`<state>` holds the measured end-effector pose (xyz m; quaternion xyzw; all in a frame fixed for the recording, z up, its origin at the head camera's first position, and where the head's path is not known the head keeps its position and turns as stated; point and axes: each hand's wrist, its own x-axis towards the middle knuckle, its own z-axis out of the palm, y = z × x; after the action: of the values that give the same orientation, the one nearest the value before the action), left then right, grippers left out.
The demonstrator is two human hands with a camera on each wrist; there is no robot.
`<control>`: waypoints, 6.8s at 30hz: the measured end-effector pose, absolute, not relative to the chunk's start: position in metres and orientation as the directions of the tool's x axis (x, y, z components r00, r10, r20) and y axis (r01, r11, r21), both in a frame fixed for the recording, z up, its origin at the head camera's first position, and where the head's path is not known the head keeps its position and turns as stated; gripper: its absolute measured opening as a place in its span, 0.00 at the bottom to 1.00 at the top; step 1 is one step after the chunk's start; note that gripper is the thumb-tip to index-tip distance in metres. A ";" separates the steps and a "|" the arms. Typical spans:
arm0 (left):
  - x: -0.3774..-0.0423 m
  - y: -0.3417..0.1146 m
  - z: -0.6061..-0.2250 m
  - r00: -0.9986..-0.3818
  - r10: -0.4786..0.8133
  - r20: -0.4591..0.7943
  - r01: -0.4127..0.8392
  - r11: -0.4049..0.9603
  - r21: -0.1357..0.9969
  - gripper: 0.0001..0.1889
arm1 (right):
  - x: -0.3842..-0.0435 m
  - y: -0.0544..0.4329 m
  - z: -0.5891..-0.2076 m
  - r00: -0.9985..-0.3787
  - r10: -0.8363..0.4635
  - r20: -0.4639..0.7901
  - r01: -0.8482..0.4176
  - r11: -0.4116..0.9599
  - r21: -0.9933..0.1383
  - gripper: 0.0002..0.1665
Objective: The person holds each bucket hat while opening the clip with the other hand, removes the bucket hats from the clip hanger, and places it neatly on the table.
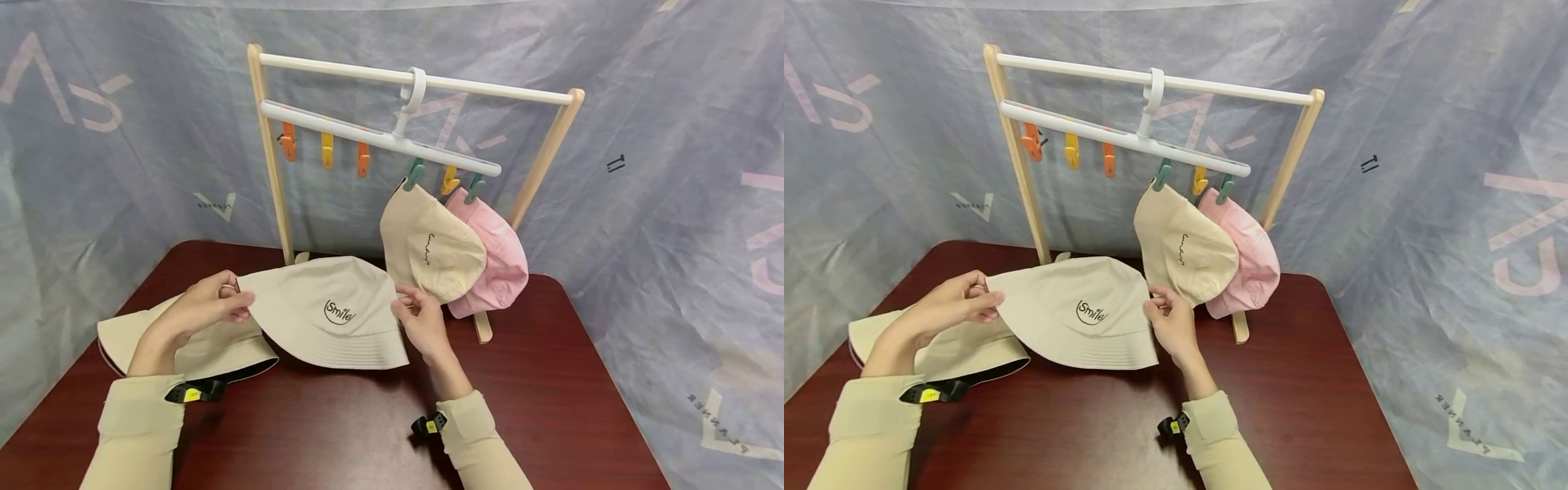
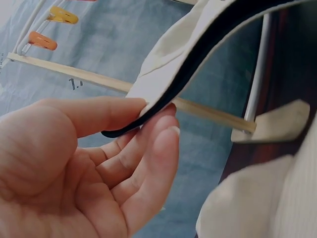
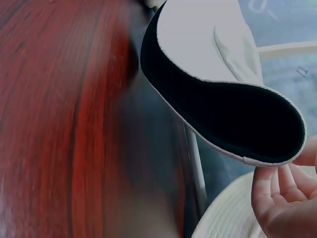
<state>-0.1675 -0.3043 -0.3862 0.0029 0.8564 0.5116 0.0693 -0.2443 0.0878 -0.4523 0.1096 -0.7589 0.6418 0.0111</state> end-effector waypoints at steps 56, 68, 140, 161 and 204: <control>-0.144 -0.343 -0.422 -0.917 0.204 -0.342 -0.185 0.542 0.820 0.15 | -0.280 0.039 -0.447 -0.893 -0.412 0.182 -0.374 0.454 -0.809 0.17; -0.143 -0.339 -0.420 -0.922 0.136 -0.362 -0.206 0.619 0.758 0.14 | -0.285 0.037 -0.455 -0.895 -0.416 0.163 -0.378 0.513 -0.771 0.17; -0.135 -0.339 -0.406 -0.992 -0.040 -0.123 -0.102 0.828 0.551 0.21 | -0.282 0.048 -0.445 -0.849 -0.471 0.240 -0.483 0.507 -0.714 0.17; -0.168 -0.292 -0.375 -0.981 0.092 0.173 0.174 0.810 0.560 0.13 | -0.276 0.088 -0.362 -0.840 -0.434 0.325 -0.515 0.454 -0.727 0.20; -0.256 -0.168 -0.326 -0.917 0.127 0.377 0.383 0.540 0.750 0.19 | -0.292 0.144 -0.286 -0.796 -0.281 0.536 -0.605 0.349 -0.716 0.24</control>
<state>-0.2560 -0.1684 -0.3262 0.1470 0.8663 0.4564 -0.1401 -0.2915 0.1441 -0.2857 0.2750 -0.8051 0.4998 0.1623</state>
